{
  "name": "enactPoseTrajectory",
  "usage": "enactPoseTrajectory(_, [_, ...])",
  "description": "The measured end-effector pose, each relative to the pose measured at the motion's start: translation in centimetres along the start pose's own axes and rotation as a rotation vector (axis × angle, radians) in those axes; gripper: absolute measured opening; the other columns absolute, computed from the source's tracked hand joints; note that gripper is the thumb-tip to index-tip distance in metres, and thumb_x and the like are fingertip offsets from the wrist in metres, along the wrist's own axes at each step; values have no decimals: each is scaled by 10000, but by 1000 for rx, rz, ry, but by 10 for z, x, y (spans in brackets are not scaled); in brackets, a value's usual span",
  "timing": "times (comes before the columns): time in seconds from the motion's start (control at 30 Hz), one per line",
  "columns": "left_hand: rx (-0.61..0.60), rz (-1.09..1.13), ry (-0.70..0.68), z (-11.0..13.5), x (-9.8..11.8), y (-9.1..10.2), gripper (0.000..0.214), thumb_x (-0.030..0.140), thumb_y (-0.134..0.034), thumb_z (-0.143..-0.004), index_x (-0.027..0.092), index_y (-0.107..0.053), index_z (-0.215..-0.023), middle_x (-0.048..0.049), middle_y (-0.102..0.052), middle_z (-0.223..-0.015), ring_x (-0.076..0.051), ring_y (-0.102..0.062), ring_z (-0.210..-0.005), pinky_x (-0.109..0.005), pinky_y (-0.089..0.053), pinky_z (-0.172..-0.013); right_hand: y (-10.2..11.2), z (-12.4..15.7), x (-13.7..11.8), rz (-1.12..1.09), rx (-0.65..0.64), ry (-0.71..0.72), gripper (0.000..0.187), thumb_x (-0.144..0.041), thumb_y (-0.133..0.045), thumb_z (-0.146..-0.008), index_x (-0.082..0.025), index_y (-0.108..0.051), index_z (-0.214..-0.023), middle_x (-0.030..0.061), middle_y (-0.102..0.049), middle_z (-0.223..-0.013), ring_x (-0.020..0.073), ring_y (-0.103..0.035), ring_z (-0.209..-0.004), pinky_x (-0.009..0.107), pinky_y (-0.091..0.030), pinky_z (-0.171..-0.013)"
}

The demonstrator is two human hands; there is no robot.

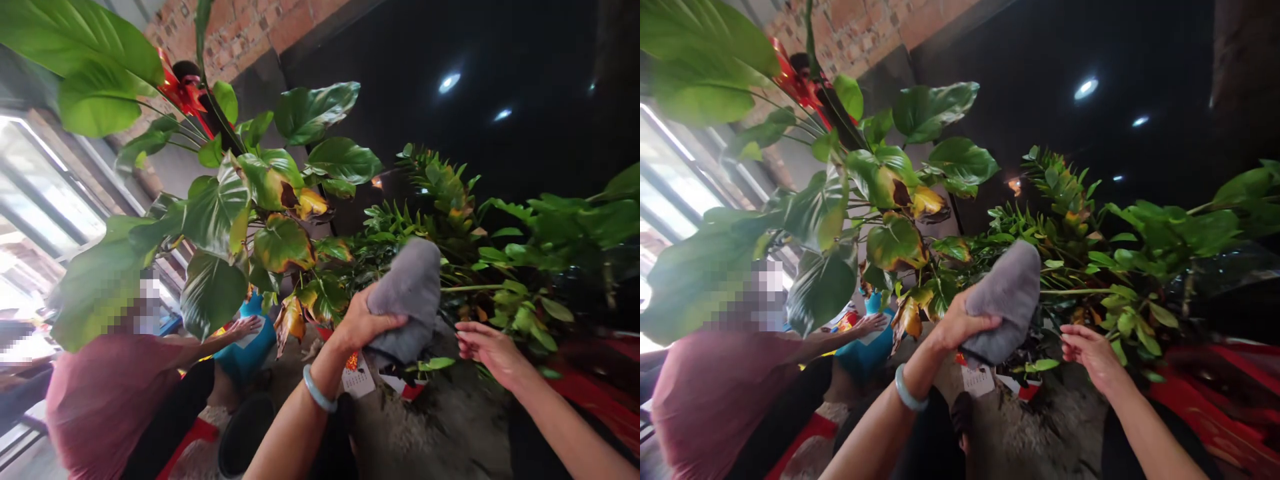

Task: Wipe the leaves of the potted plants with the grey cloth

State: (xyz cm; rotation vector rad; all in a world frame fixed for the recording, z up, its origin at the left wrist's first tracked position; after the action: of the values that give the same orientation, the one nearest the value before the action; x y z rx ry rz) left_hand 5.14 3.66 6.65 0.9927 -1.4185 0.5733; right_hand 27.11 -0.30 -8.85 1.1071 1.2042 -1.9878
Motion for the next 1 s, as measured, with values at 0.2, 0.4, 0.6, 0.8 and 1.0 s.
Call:
enactPoseTrajectory(0.2, [-106,-203,194,16,-53,-13,650,280,-815,-507,152,-680,-1129,-34,-705,-985,-245,-600,-954,-332,-481,-855,-2,1,2,-12,5,20,251,-210,-823,-388,-227,-693,-602,-5,-640,-477,165,-584,-428,299,-505,-429])
enactPoseTrajectory(0.4, [-403,-231,185,55,-35,-7,693,303,-821,-508,209,-676,-1179,-6,-717,-1055,-266,-614,-1025,-343,-466,-926,1,0,0,-10,-5,44,254,-229,-831,-381,-232,-695,-596,1,-654,-512,167,-569,-442,304,-491,-433])
enactPoseTrajectory(0.6, [210,27,-13,20,-21,16,693,321,-771,-535,128,-639,-1188,-57,-712,-1016,-275,-617,-977,-362,-490,-878,-6,2,2,11,-49,46,259,-243,-823,-406,-220,-709,-638,20,-655,-529,179,-580,-465,337,-507,-470])
enactPoseTrajectory(0.8, [-198,-255,194,65,-68,-5,684,309,-825,-478,135,-703,-1129,-77,-729,-1060,-330,-616,-1033,-381,-466,-928,0,1,2,17,-22,38,262,-231,-828,-390,-219,-711,-624,9,-650,-512,176,-583,-444,321,-497,-444])
enactPoseTrajectory(1.0, [156,-67,81,65,-28,34,651,316,-828,-499,174,-692,-1119,-54,-740,-981,-268,-649,-936,-340,-508,-838,-5,7,-2,-19,-54,33,296,-246,-863,-345,-220,-729,-607,4,-660,-504,161,-580,-454,301,-501,-451])
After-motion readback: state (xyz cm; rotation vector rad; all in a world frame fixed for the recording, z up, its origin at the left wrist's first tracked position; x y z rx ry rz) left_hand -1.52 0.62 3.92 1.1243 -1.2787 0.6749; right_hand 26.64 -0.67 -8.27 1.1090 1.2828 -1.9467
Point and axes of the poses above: each hand's wrist, its own z-axis away from the middle knuckle, its own y-axis out of the back of the hand, x = y × z, the point moved 2 cm from there along -z, towards the middle knuckle
